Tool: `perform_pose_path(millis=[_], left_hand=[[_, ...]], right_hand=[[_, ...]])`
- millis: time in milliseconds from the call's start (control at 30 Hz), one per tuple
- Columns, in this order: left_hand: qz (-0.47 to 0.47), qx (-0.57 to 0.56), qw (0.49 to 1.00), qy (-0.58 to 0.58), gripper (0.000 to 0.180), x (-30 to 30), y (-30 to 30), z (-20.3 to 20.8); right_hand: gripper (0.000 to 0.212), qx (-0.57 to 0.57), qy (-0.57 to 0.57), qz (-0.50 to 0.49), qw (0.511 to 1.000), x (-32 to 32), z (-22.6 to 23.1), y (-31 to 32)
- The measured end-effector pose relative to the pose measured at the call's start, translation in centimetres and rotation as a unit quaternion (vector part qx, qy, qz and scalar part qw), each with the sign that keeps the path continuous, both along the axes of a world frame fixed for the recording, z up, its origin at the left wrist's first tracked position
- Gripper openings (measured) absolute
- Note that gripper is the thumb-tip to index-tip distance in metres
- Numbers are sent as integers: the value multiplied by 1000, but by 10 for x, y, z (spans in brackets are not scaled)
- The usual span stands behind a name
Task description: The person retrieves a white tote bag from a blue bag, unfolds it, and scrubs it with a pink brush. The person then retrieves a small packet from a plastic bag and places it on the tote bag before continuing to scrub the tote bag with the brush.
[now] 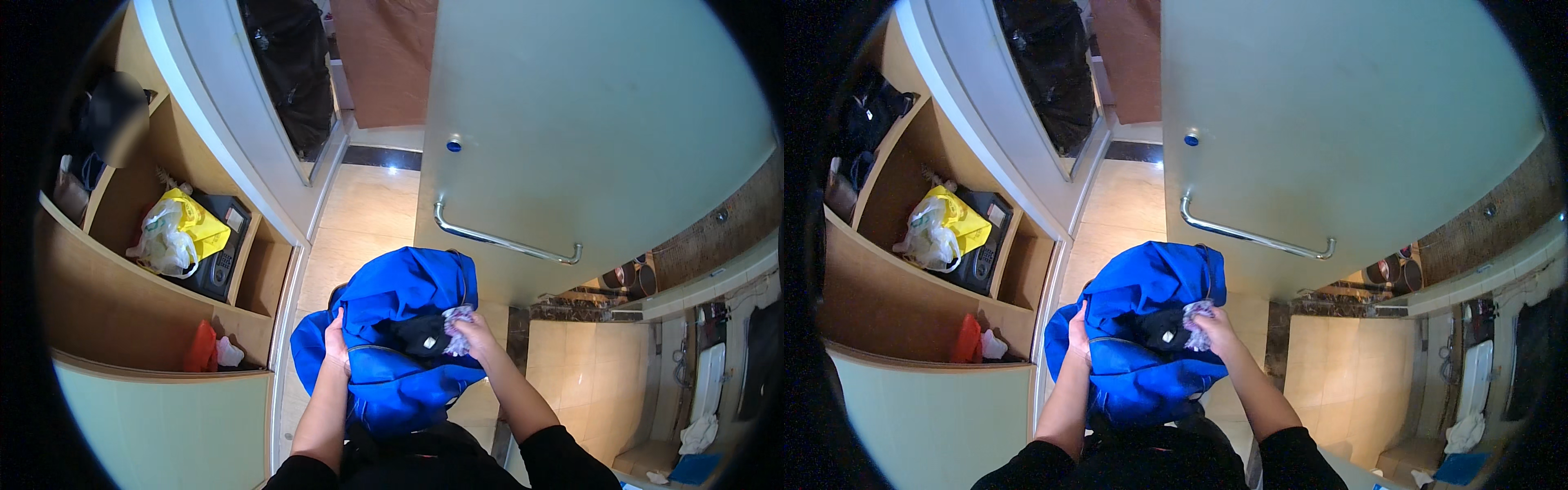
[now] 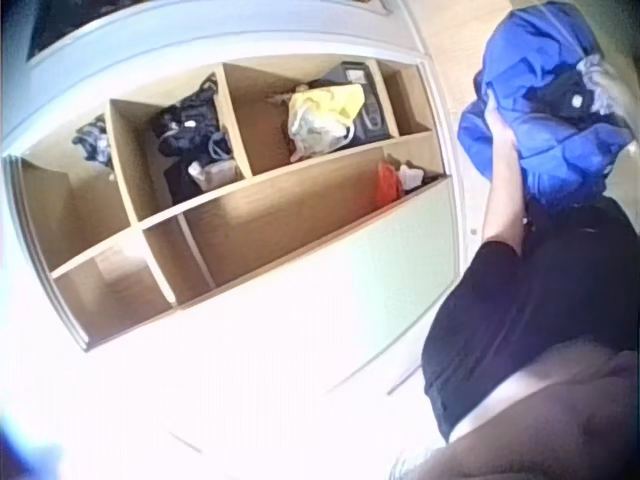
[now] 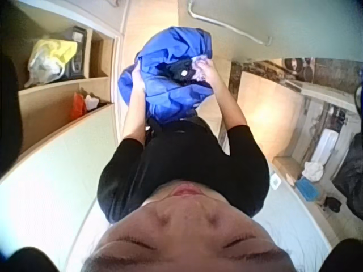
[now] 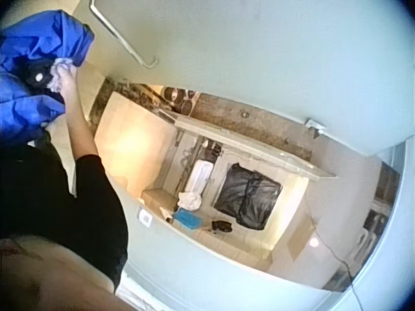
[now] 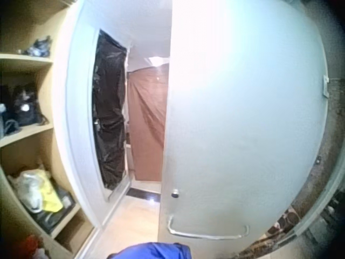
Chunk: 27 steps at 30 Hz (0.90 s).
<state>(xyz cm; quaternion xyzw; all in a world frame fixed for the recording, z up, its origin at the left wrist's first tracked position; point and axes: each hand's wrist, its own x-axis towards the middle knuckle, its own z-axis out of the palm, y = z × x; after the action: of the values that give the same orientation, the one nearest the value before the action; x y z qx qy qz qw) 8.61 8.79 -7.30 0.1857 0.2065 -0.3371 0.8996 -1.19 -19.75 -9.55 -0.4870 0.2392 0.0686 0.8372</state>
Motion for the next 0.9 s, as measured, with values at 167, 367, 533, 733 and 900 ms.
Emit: perform_pose_path(millis=[167,367,533,733,900], left_hand=[[56,385,896,-213,58,21,21,-13],[-21,307,860,-406,100,34,27,47],[-71,324,797,-506,105,60,22,61],[-146,459,754,-448,50,99,45,44],[1,404,784,-472,38,134,61,39]], right_hand=[[39,364,-88,-45,926,25,11,9],[30,323,-66,-75,941,99,54,53],[32,443,-167,50,879,155,48,120],[23,279,-134,4,951,208,67,138],[20,-150,-237,4,960,251,80,118]])
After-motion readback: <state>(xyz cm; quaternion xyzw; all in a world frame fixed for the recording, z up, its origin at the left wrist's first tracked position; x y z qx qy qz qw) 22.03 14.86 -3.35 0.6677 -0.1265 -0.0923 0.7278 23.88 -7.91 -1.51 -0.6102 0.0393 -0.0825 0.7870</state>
